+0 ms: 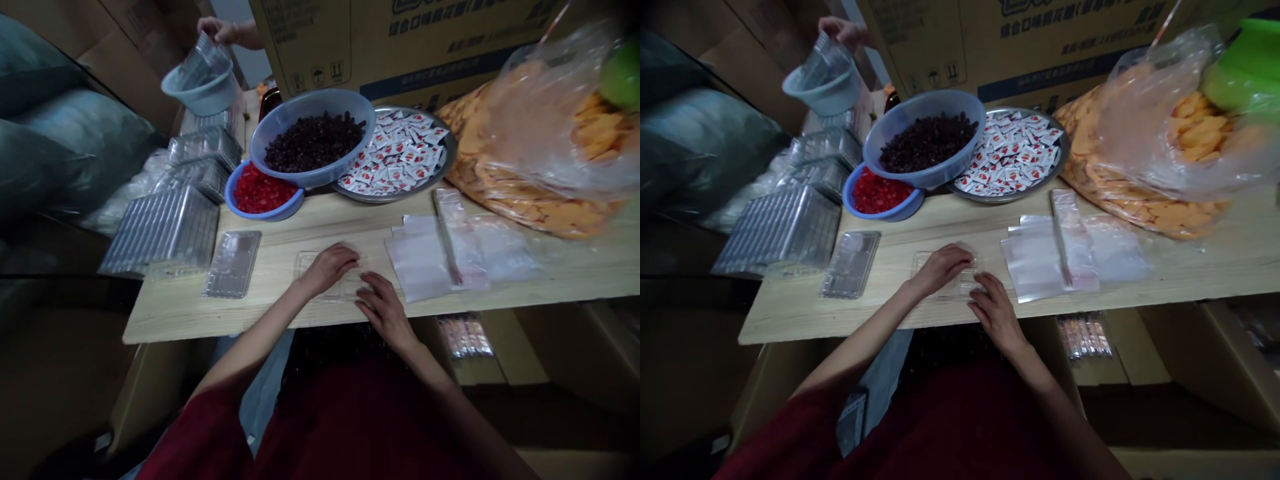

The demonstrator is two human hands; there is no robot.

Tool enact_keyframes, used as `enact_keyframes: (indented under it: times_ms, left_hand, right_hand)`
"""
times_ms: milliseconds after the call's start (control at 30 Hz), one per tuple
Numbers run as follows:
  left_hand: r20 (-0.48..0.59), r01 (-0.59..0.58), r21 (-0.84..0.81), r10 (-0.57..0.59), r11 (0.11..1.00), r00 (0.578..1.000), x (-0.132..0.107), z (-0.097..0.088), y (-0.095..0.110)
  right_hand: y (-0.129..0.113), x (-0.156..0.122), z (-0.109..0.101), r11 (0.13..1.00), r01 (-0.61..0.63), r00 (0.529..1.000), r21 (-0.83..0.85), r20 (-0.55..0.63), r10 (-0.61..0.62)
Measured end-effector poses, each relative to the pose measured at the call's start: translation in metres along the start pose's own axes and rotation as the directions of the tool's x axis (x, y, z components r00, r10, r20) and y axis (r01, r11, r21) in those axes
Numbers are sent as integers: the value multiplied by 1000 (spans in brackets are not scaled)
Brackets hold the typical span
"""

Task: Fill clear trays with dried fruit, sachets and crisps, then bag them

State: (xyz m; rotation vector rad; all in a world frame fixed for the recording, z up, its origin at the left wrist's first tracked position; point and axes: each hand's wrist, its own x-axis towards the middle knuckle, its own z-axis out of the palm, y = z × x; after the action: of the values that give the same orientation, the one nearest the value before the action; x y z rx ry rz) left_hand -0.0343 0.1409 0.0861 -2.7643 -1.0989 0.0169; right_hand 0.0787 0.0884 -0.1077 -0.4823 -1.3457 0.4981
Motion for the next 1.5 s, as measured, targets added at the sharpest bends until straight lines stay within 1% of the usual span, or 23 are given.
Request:
enact_keyframes:
  times_ms: [100, 200, 267, 300, 333, 400, 433, 500, 567, 700, 767, 900, 967, 1067, 1133, 1167, 1200, 1233, 1300, 1333, 1367, 1433, 1500]
  left_hand:
    - [37, -12, -35, 13, 999, 999, 2, 0, -4]
    - [53, 26, -65, -23, 998, 998, 1, -17, 2]
    - [-56, 111, -33, -113, 993, 992, -1, -39, 2]
    - [-171, 195, 2, -192, 981, 966, -2, -53, -2]
    - [-304, 301, 33, -278, 953, 911, -2, -68, -8]
    - [-536, 507, 63, -399, 860, 744, 2, -101, -31]
    - [-586, 567, 74, -425, 820, 690, 6, -117, -45]
    - [-596, 635, 95, -467, 767, 653, 15, -145, -76]
    - [-534, 667, 102, -525, 738, 662, 25, -165, -103]
    - [-381, 679, 83, -607, 729, 698, 35, -178, -130]
    - [-395, 680, 67, -606, 730, 690, 32, -178, -133]
    - [-554, 681, 35, -553, 732, 623, 20, -176, -131]
    - [-617, 654, -54, -540, 754, 572, 16, -178, -127]
    - [-708, 527, -236, -516, 816, 482, 21, -187, -112]
    - [-777, 441, -228, -435, 868, 456, 36, -196, -96]
    - [-796, 411, -180, -378, 894, 472, 48, -200, -87]
    - [-792, 388, -116, -321, 914, 520, 61, -203, -79]
    - [-754, 366, -47, -274, 929, 597, 77, -204, -73]
    - [-567, 334, 100, -222, 937, 793, 112, -202, -65]
    - [-444, 333, 174, -228, 927, 867, 130, -198, -65]
    - [-327, 341, 241, -254, 909, 910, 146, -193, -68]
    - [-169, 371, 335, -333, 866, 928, 174, -181, -76]
    - [-107, 404, 369, -394, 837, 913, 192, -172, -86]
  right_hand:
    - [-2, 2, -4, 999, -15, 1000, 41, 15, 14]
    - [-3, 3, -7, 997, -30, 999, 77, 28, 28]
    - [-2, 3, -8, 995, -35, 999, 93, 29, 32]
    - [-1, 2, -9, 994, -38, 999, 102, 34, 35]
    - [0, 1, -9, 993, -43, 998, 111, 42, 38]
    - [1, -1, -9, 990, -49, 998, 131, 49, 43]
    - [1, -2, -8, 989, -55, 998, 139, 51, 48]
    - [1, -4, -7, 987, -75, 997, 144, 48, 68]
    - [1, -5, -6, 986, -99, 995, 136, 35, 95]
    - [2, -4, -4, 984, -122, 992, 127, -8, 124]
    - [4, -2, -4, 983, -133, 991, 126, -16, 136]
    - [8, 0, -2, 987, -107, 993, 122, -41, 113]
    - [9, 1, -1, 988, -84, 994, 128, -64, 92]
    - [9, 1, 1, 988, -80, 991, 132, -92, 92]
    - [7, 3, 2, 987, -90, 989, 135, -105, 104]
    - [6, 3, 2, 986, -93, 987, 140, -115, 110]
    - [5, 4, 1, 984, -97, 986, 148, -124, 115]
    - [5, 5, 1, 982, -101, 984, 157, -133, 122]
    - [5, 5, 2, 979, -114, 980, 167, -141, 139]
    - [5, 5, 2, 978, -122, 979, 168, -139, 146]
    - [5, 5, 2, 978, -127, 980, 164, -134, 150]
    - [6, 4, 3, 980, -132, 980, 150, -129, 152]
    - [6, 3, 4, 984, -125, 982, 128, -126, 141]
